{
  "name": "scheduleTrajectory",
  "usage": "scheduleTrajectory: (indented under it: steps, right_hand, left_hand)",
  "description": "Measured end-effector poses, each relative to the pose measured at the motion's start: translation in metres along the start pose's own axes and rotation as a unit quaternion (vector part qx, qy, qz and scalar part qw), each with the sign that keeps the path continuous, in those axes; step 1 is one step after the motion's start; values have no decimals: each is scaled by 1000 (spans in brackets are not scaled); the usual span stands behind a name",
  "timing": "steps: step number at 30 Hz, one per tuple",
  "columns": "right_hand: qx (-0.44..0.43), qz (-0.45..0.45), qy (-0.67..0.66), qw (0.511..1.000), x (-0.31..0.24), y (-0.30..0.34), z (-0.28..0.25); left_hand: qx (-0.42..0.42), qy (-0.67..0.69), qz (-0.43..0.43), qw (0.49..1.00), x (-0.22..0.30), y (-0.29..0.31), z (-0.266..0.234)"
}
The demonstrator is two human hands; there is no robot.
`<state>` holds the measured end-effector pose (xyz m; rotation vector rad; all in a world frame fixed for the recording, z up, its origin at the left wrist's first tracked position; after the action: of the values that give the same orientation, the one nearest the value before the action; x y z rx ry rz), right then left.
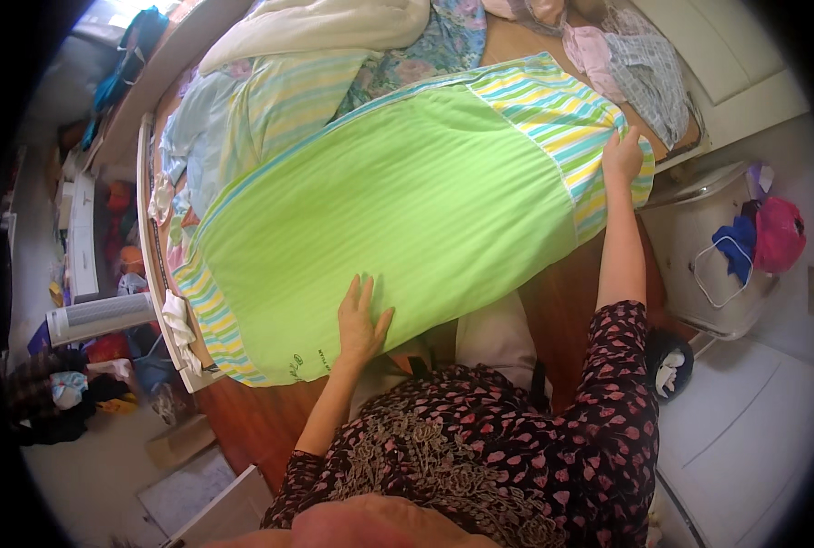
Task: The person spreads out a green and yellow striped cloth on a bed, folds it lengthwise, and rolls it into a bundle.
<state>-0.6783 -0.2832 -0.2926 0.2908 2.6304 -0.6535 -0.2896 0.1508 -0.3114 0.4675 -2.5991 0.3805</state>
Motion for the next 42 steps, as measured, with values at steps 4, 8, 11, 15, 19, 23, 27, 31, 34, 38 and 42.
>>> scheduleTrajectory:
  steps: [4, 8, 11, 15, 19, 23, 27, 31, 34, 38, 42]
  right_hand:
    - [-83, 21, 70, 994, 65, 28, 47]
    - [-93, 191, 127, 969, 120, 120, 37]
    - [-85, 416, -50, 904, 293, 180, 77]
    - [-209, 556, -339, 729, 211, 233, 135]
    - [-220, 544, -415, 695, 190, 219, 141]
    - [-211, 492, -481, 695, 179, 167, 142]
    - [-197, 424, -561, 683, 161, 102, 131]
    - [-120, 140, -489, 852, 7, 79, 62]
    - [-194, -322, -131, 917, -132, 135, 8]
    - [-260, -636, 28, 726, -159, 275, -25]
    - [-279, -643, -48, 711, -166, 315, -22]
  left_hand:
    - [-30, -24, -15, 999, -3, 13, 11]
    - [-49, -68, 11, 996, 1, 52, 4]
    - [-94, -25, 88, 991, 3, 48, 25]
    - [-161, -112, 63, 979, -16, 74, 24]
    - [-129, -122, 59, 982, -27, 70, 35]
    - [-123, -95, 36, 987, -35, 72, 58]
    - [-123, -80, 51, 988, -29, 57, 60]
    - [-68, -24, 35, 997, -26, 52, 39]
    - [-36, -11, 31, 999, -13, 44, 18]
    - [-9, 194, -43, 980, -14, 23, 29]
    - [-74, 485, -280, 825, -35, -1, 85]
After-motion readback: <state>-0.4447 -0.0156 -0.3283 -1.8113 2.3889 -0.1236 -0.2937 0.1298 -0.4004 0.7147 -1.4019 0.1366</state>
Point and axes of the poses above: each hand's wrist, its own y-axis away from the middle knuckle, its own z-axis out of the palm, x = y × z, the point moved 9 cm from there along -y, towards the middle knuckle, and after that the axes turned 11 degrees about x, right-handed, at the moved point
